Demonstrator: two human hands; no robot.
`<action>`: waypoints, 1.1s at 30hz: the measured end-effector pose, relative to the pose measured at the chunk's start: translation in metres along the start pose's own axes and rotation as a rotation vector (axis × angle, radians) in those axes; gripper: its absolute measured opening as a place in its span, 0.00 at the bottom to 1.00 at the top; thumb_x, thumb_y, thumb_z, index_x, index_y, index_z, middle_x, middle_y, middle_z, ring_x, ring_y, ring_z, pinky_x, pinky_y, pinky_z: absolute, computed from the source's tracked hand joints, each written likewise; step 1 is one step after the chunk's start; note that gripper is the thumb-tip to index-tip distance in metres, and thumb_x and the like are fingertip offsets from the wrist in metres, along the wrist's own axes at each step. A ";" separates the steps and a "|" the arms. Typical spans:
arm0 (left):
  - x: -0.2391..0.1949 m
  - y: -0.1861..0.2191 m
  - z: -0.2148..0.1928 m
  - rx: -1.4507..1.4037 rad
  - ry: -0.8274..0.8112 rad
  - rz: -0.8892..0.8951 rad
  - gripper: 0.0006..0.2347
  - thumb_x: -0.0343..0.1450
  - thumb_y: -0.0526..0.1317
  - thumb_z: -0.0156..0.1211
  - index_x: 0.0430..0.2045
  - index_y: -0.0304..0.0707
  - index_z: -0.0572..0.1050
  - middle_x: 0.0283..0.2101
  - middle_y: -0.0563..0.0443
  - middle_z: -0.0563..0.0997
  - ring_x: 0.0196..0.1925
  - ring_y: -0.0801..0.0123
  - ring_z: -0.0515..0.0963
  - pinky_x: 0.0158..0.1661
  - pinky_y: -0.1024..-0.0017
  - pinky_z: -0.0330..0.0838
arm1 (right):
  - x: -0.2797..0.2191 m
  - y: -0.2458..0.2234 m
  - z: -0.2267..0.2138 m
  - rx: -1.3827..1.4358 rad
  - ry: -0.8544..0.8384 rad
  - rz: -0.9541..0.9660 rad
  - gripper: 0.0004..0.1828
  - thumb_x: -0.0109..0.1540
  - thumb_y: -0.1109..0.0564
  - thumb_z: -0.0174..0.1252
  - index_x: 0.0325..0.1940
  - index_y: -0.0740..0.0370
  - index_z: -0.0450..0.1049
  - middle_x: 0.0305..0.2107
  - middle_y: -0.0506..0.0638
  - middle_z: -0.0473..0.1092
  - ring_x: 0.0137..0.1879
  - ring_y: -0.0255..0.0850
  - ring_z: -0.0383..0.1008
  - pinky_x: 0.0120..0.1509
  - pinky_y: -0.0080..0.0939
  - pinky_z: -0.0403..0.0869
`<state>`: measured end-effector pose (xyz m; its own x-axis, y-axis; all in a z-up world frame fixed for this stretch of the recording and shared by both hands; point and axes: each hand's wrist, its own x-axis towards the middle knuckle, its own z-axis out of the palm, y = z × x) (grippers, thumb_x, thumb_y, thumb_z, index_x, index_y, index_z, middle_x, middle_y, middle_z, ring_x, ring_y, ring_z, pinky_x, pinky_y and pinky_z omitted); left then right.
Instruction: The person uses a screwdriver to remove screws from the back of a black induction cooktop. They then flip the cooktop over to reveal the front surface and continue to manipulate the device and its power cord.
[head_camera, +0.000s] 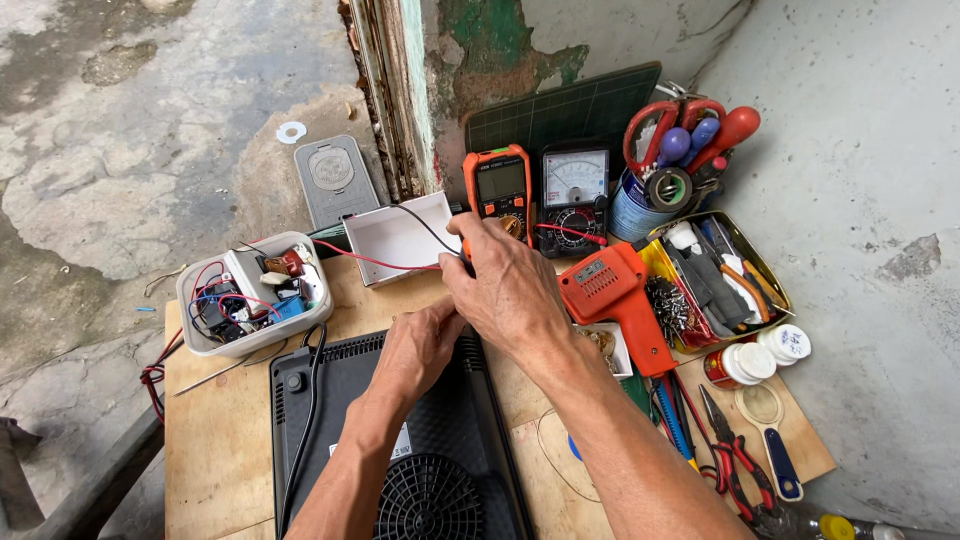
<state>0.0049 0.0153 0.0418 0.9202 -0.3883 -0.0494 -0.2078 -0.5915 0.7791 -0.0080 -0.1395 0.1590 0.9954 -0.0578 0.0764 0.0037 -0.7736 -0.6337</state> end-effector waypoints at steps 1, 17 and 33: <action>0.002 -0.002 0.000 -0.001 0.000 -0.004 0.06 0.80 0.44 0.58 0.33 0.51 0.79 0.31 0.49 0.90 0.45 0.41 0.90 0.43 0.50 0.80 | 0.000 0.000 0.000 0.001 -0.004 0.000 0.19 0.72 0.49 0.55 0.67 0.51 0.71 0.52 0.61 0.77 0.57 0.63 0.85 0.60 0.68 0.81; 0.026 -0.014 0.011 0.212 0.083 -0.019 0.13 0.71 0.56 0.69 0.33 0.52 0.76 0.31 0.51 0.88 0.42 0.45 0.89 0.44 0.46 0.80 | -0.001 0.005 0.006 0.076 -0.027 0.011 0.21 0.70 0.52 0.58 0.67 0.53 0.70 0.56 0.67 0.78 0.59 0.67 0.83 0.61 0.68 0.80; -0.002 -0.028 0.010 0.164 -0.160 -0.028 0.27 0.74 0.55 0.72 0.67 0.50 0.75 0.62 0.44 0.84 0.74 0.48 0.76 0.81 0.45 0.55 | -0.021 0.001 -0.028 0.119 0.109 0.011 0.18 0.70 0.56 0.61 0.65 0.53 0.72 0.44 0.66 0.80 0.52 0.64 0.84 0.58 0.67 0.81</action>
<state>0.0055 0.0260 0.0137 0.8650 -0.4690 -0.1782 -0.2456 -0.7055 0.6648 -0.0314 -0.1563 0.1785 0.9792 -0.1386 0.1480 0.0110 -0.6925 -0.7213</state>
